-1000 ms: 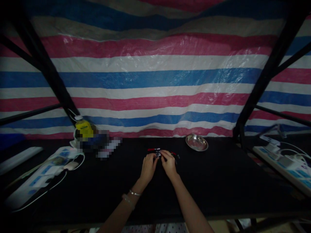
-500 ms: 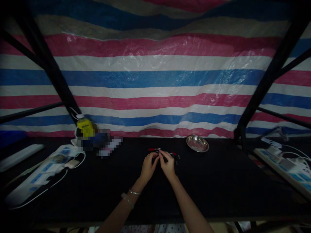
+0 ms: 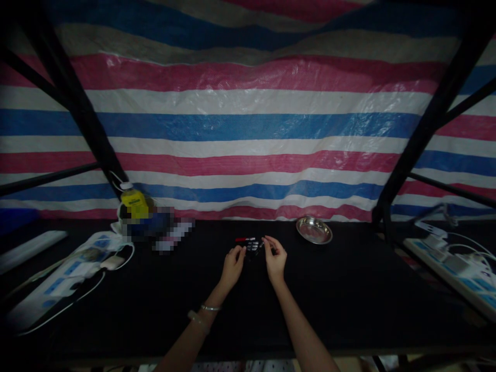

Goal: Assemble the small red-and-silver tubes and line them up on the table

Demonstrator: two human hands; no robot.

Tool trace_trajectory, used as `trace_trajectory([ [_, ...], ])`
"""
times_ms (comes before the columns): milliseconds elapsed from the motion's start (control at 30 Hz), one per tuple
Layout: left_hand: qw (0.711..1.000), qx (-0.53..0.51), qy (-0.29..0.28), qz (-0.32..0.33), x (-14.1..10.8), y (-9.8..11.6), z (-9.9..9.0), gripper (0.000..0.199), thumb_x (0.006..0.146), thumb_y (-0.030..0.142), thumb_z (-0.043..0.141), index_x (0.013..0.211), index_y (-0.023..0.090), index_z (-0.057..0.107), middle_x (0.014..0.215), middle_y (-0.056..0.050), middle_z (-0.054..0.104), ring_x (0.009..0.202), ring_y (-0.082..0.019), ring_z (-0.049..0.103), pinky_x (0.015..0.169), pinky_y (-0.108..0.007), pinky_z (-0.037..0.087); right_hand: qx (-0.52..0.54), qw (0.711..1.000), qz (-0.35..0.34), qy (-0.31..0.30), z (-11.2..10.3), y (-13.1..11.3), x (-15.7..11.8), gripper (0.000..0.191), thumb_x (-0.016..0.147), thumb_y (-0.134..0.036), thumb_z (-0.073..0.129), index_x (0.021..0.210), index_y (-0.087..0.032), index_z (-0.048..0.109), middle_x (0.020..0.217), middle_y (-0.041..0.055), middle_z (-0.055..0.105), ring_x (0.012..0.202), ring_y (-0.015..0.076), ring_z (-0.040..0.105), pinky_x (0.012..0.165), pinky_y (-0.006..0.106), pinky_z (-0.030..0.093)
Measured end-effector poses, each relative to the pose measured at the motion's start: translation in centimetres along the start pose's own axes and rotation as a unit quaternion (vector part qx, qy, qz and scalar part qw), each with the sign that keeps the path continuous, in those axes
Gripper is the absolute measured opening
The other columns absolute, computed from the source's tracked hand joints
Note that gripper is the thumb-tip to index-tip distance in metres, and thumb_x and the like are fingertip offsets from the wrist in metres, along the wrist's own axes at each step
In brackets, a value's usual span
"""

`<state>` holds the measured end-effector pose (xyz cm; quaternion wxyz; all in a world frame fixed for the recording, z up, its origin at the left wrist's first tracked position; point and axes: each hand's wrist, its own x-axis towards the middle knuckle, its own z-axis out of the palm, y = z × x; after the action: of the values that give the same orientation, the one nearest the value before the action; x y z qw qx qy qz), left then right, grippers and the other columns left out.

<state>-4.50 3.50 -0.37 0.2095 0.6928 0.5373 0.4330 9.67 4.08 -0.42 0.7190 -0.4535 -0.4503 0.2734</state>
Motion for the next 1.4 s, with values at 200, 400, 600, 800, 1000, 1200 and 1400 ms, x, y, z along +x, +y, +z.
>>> trace_trajectory([
  [200,0.999,-0.002,-0.036,0.039,-0.1,0.2,-0.2,0.038,0.091,0.039,0.029,0.077,0.02,0.059,0.081,-0.004,0.059,0.082,-0.017,0.053,0.077,-0.03,0.039,0.034,0.999,0.022,-0.005,0.3,-0.6,-0.2,0.031,0.073,-0.04,0.064,0.089,-0.014,0.064,0.084,0.0105,0.07,0.08,0.0225,0.066,0.076,0.037,0.051],
  [400,0.997,-0.062,-0.023,0.029,0.1,0.0,-0.2,0.044,0.089,0.043,0.031,0.061,0.018,0.053,0.069,-0.002,0.054,0.072,-0.015,0.051,0.069,-0.028,0.039,0.045,0.998,0.041,-0.027,0.2,-0.8,-0.1,0.029,0.072,-0.041,0.065,0.087,-0.016,0.064,0.081,0.0085,0.071,0.079,0.0221,0.066,0.076,0.036,0.051],
  [600,0.982,-0.165,0.067,-0.06,0.9,-1.4,-0.8,0.049,0.081,0.059,0.038,0.06,0.017,0.05,0.062,0.001,0.048,0.063,-0.013,0.046,0.062,-0.024,0.037,0.017,0.988,0.076,-0.133,-0.4,-0.7,0.5,0.027,0.067,-0.04,0.07,0.082,-0.018,0.069,0.074,0.0043,0.07,0.073,0.0197,0.065,0.071,0.031,0.05],
  [800,0.995,0.044,0.064,-0.068,0.8,-2.4,-1.9,0.044,0.089,0.042,0.029,0.062,0.017,0.053,0.067,-0.003,0.054,0.069,-0.016,0.051,0.068,-0.027,0.039,-0.101,0.972,0.017,-0.211,-0.9,-0.1,0.6,0.019,0.064,-0.038,0.071,0.074,-0.022,0.073,0.07,0.0029,0.07,0.068,0.0185,0.061,0.067,0.031,0.047],
  [1000,0.958,0.275,-0.016,-0.081,0.3,-0.9,-2.4,0.041,0.091,0.031,0.03,0.076,0.017,0.065,0.083,-0.009,0.06,0.083,-0.022,0.054,0.072,-0.032,0.038,-0.17,0.956,-0.066,-0.228,-1.8,1.2,1.1,0.016,0.067,-0.039,0.07,0.074,-0.026,0.073,0.072,0.0021,0.07,0.072,0.0192,0.06,0.071,0.033,0.044],
  [1200,0.942,0.328,-0.023,-0.075,0.3,-0.3,-2.4,0.039,0.09,0.031,0.031,0.084,0.016,0.066,0.088,-0.011,0.058,0.087,-0.023,0.053,0.072,-0.032,0.038,-0.241,0.929,-0.093,-0.267,-2.4,2.3,1.4,0.012,0.067,-0.038,0.071,0.069,-0.027,0.072,0.071,0.001,0.069,0.072,0.0181,0.06,0.076,0.033,0.039],
  [1400,0.935,0.344,-0.017,-0.086,0.2,-0.3,-2.4,0.035,0.09,0.031,0.033,0.083,0.014,0.063,0.085,-0.011,0.057,0.085,-0.023,0.053,0.07,-0.031,0.038,-0.278,0.92,-0.099,-0.257,-2.4,2.6,1.4,0.012,0.07,-0.038,0.069,0.071,-0.026,0.072,0.072,0.0009,0.069,0.072,0.0172,0.06,0.077,0.033,0.038],
])
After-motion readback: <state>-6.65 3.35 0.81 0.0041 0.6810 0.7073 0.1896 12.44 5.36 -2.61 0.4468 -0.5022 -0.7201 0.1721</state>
